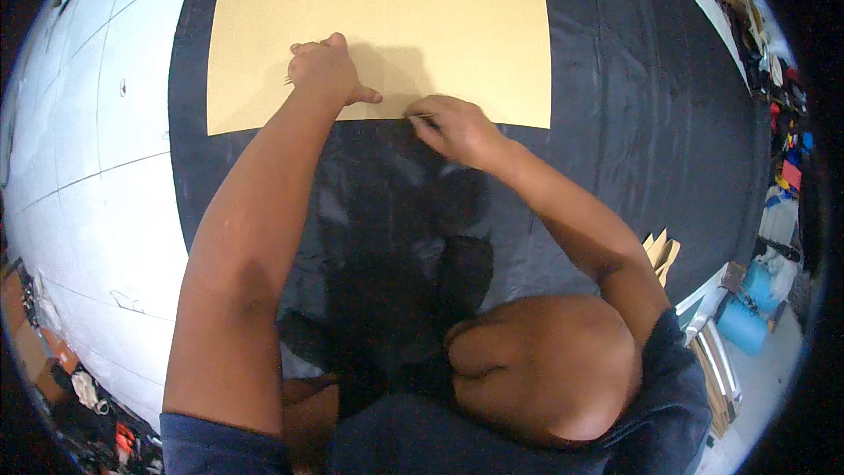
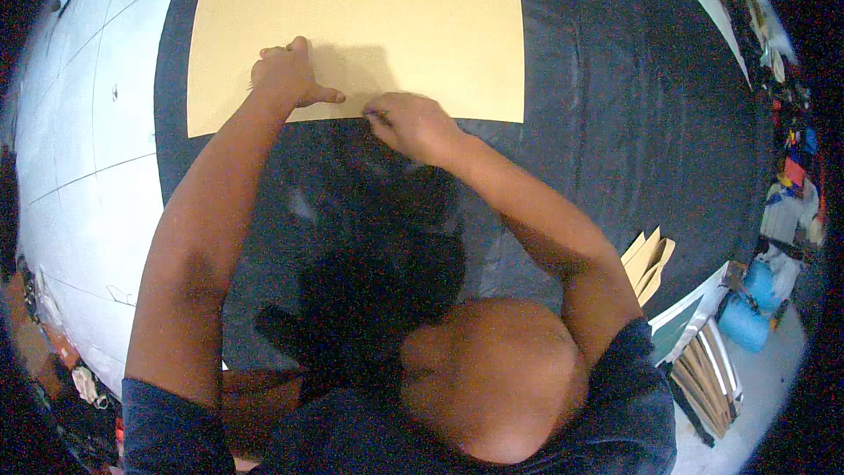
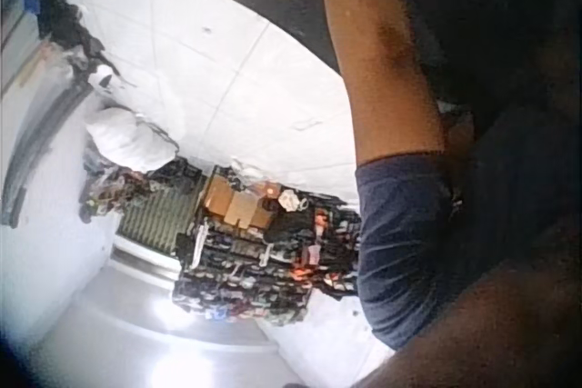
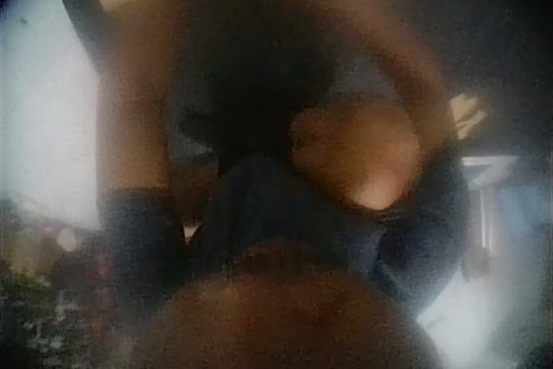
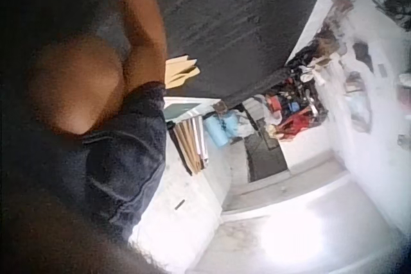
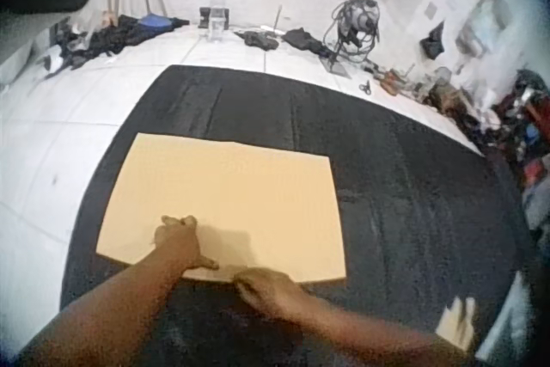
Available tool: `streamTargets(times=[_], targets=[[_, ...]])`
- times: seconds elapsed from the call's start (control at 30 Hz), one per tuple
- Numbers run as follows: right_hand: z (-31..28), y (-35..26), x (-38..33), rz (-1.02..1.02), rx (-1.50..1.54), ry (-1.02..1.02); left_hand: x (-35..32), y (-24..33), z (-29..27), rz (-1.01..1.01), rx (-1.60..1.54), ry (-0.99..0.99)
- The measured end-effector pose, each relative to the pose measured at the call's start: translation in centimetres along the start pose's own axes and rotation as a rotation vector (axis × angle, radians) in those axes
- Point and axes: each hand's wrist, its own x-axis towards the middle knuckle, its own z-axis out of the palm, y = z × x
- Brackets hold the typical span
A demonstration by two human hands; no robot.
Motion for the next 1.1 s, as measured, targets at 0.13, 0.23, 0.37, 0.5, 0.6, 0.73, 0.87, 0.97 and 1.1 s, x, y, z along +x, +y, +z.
streamTargets(times=[0.13,0.23,0.37,0.5,0.6,0.73,0.87,0.97,1.1], targets=[[-1.1,1.5,-1.7,0.011,0.029,0.035,0.1,0.0,0.5,0.014,-0.004,0.05],[-0.2,0.6,-0.7,0.013,0.009,0.03,-0.1,0.4,-0.1,0.017,-0.013,-0.009],[0.0,-0.4,0.4,-0.001,0.01,0.001,0.2,0.0,0.4,0.013,-0.018,0.05],[-1.3,2.0,-3.0,0.084,0.009,0.051,0.3,0.2,-0.1,0.0,-0.05,-0.017],[-2.8,4.0,-6.8,0.222,0.031,0.131,0.0,0.3,-0.6,-0.004,-0.081,-0.085],[-3.9,3.9,-8.3,0.42,0.04,0.145,0.1,0.1,-0.2,0.003,-0.089,-0.051],[-3.0,3.5,-6.8,0.292,0.003,0.148,0.0,0.3,-0.6,0.002,-0.073,-0.063],[-2.5,2.9,-6.0,0.274,0.074,0.108,0.2,0.4,-0.7,0.001,-0.076,-0.069],[-3.3,3.4,-7.8,0.351,0.01,0.203,-0.1,-0.1,-1.0,0.022,-0.095,-0.09]])
